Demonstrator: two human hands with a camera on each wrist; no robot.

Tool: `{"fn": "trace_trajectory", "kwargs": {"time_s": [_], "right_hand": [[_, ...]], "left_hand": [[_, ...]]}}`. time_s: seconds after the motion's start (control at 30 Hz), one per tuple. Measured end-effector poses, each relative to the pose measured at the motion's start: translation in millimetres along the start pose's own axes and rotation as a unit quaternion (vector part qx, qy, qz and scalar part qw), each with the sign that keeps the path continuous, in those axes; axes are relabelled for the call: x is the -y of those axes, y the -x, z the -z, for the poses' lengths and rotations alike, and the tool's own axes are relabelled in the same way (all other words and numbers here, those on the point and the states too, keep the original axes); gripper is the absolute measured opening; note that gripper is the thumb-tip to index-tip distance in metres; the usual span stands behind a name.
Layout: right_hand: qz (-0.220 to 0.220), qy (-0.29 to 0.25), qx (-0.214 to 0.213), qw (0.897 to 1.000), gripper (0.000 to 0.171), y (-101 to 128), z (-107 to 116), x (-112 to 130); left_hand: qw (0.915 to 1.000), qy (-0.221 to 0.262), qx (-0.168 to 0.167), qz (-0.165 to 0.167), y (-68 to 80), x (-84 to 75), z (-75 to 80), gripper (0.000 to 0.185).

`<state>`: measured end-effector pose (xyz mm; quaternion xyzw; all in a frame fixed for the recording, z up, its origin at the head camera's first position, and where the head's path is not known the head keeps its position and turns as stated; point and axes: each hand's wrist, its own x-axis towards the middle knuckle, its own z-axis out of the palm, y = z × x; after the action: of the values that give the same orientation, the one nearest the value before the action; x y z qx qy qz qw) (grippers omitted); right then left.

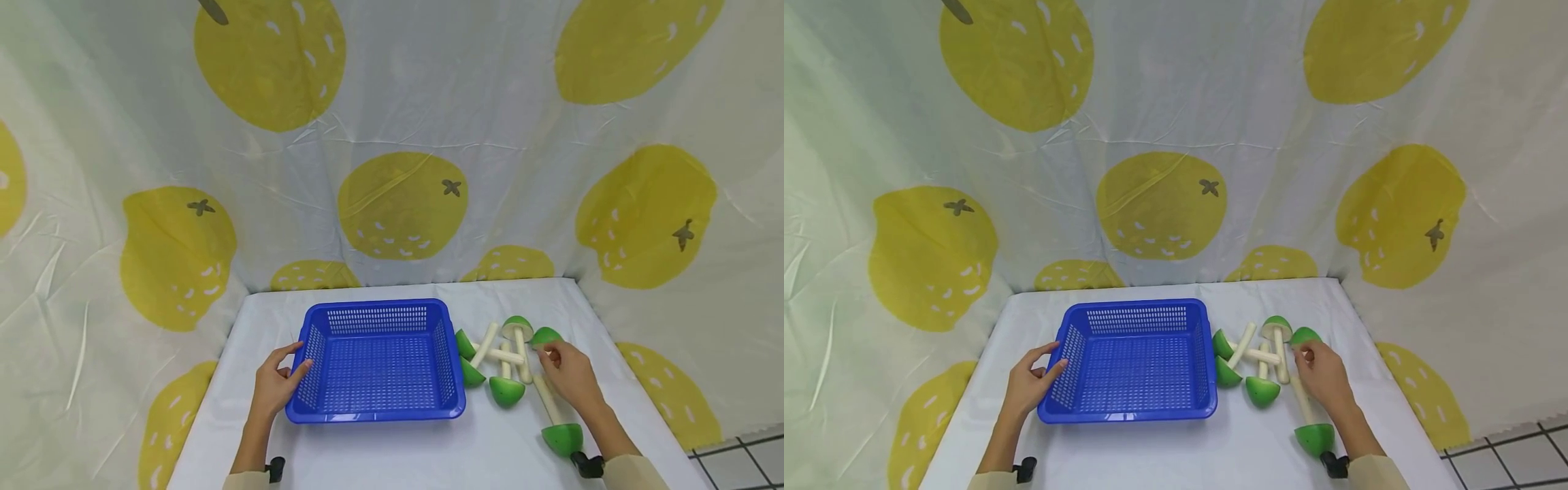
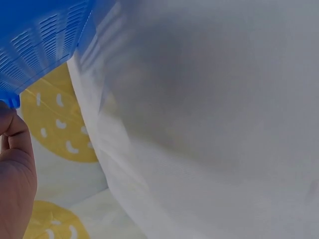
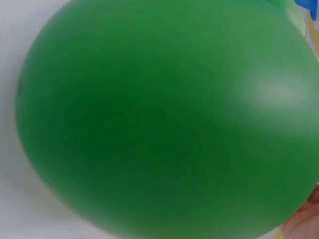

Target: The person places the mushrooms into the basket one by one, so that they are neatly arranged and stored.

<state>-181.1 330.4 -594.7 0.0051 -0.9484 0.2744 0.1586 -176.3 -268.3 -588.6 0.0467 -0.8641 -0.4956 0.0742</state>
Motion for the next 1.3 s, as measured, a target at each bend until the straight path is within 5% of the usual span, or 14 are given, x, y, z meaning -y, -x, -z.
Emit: {"fn": "trace_trajectory", "kwargs": {"time_s": [0.37,0.63,0.93,1.3], "right_hand": [[-0.050,0.000,-0.002,0.999,0.022,7,-3,-15],[-0.078,-0.013,0.034,0.996,0.033,9,-9,-25],[-0.124,-0.034,0.138,0.982,0.052,12,-14,-34],[-0.130,-0.040,0.100,0.986,0.049,15,-16,-36]], "left_hand": [[0.9987,0.032,0.011,0.038,1.9,-0.8,-2.6,0.054],[0.9984,0.054,0.003,0.017,1.3,3.1,-4.5,0.043],[0.9975,0.069,0.006,0.012,1.1,4.7,-4.0,0.038],[0.9984,0.054,0.004,0.013,1.3,4.9,-4.8,0.038]]}}
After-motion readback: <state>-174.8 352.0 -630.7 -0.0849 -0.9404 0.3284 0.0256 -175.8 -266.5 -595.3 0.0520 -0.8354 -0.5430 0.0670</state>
